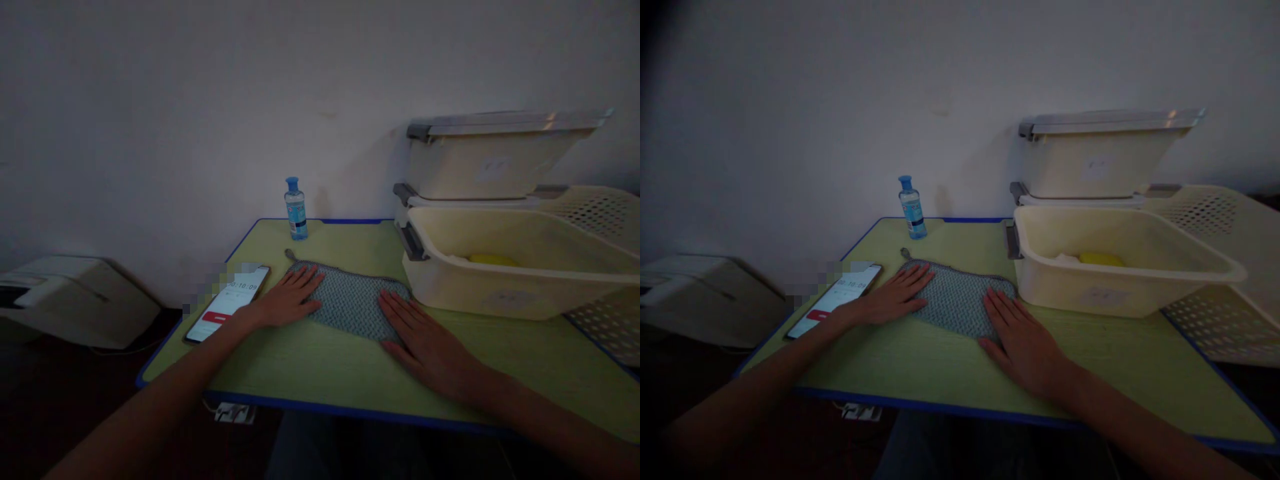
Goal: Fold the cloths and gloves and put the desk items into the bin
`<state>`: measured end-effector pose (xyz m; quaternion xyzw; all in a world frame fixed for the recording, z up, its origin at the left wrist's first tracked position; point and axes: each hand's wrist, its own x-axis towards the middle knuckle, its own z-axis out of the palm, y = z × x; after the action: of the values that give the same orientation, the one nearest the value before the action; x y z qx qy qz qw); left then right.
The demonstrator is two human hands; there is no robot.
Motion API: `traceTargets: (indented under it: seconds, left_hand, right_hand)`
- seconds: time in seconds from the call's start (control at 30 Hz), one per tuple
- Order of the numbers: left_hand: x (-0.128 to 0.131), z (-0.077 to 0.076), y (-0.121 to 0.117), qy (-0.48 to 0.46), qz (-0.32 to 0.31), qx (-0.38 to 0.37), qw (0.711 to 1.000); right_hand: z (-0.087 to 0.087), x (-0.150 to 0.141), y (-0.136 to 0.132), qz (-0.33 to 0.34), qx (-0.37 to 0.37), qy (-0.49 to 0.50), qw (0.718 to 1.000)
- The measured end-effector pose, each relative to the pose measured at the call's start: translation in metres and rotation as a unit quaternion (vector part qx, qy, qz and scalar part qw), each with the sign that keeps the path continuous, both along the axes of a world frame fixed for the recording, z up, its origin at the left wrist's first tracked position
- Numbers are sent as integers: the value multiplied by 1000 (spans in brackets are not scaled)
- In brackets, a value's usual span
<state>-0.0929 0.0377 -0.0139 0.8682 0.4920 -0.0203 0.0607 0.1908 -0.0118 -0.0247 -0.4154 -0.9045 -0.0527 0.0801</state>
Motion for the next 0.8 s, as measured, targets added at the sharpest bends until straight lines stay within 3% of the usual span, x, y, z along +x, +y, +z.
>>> traceTargets:
  seconds: [0.1,0.23,0.37,0.5,0.63,0.8]
  left_hand:
    - [1,4,26,1,-31,-58,998]
    - [10,5,57,-11,-74,-32,997]
    - [27,16,71,5,-86,-28,996]
    - [50,24,59,3,-56,-18,998]
    - [73,11,34,-30,17,37,999]
    - [81,-2,21,-47,29,53,997]
  right_hand:
    - [3,3,-14,4,-8,1,1000]
    - [10,2,-36,0,-20,4,1000]
    - [18,-7,-54,-2,-23,-12,1000]
    - [22,-17,-60,3,13,-6,1000]
    - [22,-25,-56,18,75,12,997]
    - [26,-24,-45,49,90,17,995]
